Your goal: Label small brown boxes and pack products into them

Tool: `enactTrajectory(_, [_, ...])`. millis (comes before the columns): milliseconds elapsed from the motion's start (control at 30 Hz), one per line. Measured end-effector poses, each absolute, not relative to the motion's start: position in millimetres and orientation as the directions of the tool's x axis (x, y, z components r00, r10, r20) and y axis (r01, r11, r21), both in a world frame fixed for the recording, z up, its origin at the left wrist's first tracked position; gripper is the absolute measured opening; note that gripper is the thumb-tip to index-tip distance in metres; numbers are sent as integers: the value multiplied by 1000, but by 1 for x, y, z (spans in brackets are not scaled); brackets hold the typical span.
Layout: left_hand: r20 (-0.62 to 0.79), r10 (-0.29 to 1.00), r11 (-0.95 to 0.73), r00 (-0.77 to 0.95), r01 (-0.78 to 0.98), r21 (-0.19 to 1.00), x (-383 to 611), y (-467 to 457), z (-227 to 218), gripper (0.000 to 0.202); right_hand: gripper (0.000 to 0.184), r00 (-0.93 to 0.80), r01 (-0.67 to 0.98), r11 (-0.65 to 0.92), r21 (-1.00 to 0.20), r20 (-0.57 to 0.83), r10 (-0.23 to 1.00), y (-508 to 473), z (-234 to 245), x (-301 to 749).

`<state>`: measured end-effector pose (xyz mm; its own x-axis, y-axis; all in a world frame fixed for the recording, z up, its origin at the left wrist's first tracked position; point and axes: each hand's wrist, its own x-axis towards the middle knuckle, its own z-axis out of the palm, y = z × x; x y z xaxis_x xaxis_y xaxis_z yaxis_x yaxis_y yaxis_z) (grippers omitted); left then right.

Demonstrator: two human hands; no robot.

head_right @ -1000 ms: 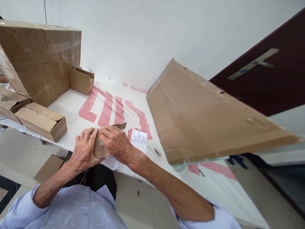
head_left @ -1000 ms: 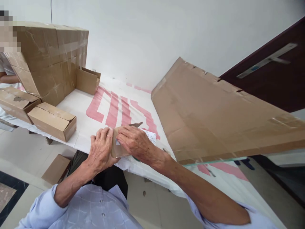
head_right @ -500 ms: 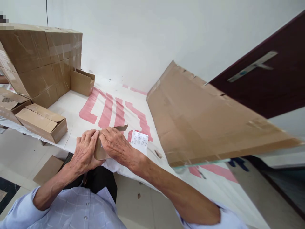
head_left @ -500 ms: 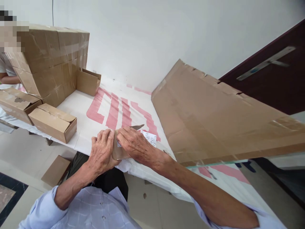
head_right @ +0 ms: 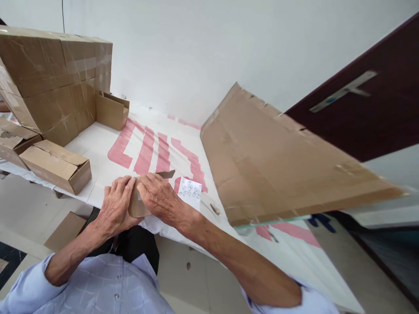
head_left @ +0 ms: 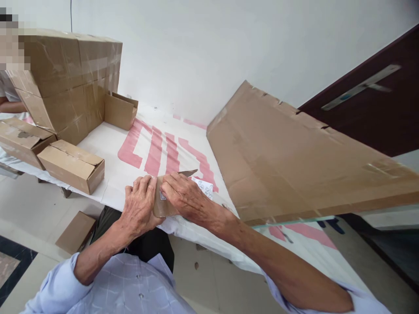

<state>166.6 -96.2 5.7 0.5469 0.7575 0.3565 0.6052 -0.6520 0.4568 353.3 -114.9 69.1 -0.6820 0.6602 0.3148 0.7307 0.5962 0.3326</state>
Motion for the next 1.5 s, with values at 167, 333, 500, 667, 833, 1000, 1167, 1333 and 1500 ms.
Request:
enactTrajectory(167, [321, 768, -638, 554, 624, 450, 166, -96, 9, 92, 27, -637, 767, 608, 208, 368, 678, -112, 70, 359])
enactTrajectory(333, [298, 769, -636, 566, 635, 438, 166, -96, 11, 93, 22, -660, 745, 642, 183, 339, 670, -113, 73, 362])
enactTrajectory(500, [311, 764, -643, 565, 632, 432, 166, -96, 11, 91, 28, -690, 715, 667, 208, 361, 627, -111, 71, 362])
enactTrajectory(667, [321, 761, -648, 564, 627, 432, 165, -96, 10, 91, 30, -694, 713, 663, 228, 366, 620, -110, 70, 360])
enactTrajectory(833, [324, 758, -651, 566, 627, 427, 165, -96, 10, 91, 30, -698, 711, 655, 256, 375, 611, -110, 68, 359])
enactTrajectory(1000, [328, 761, -648, 560, 627, 432, 165, -95, 8, 91, 28, -656, 732, 665, 144, 412, 633, -111, 67, 362])
enactTrajectory(1167, [343, 754, -655, 560, 610, 446, 163, -94, 6, 94, 27, -573, 769, 639, 20, 464, 675, -113, 72, 365])
enactTrajectory(1333, [350, 753, -657, 558, 608, 445, 164, -93, 6, 95, 26, -597, 761, 646, 63, 458, 659, -113, 74, 364])
enactTrajectory(1500, [371, 744, -667, 555, 588, 458, 161, -90, 3, 98, 24, -605, 762, 643, 78, 443, 662, -113, 73, 361])
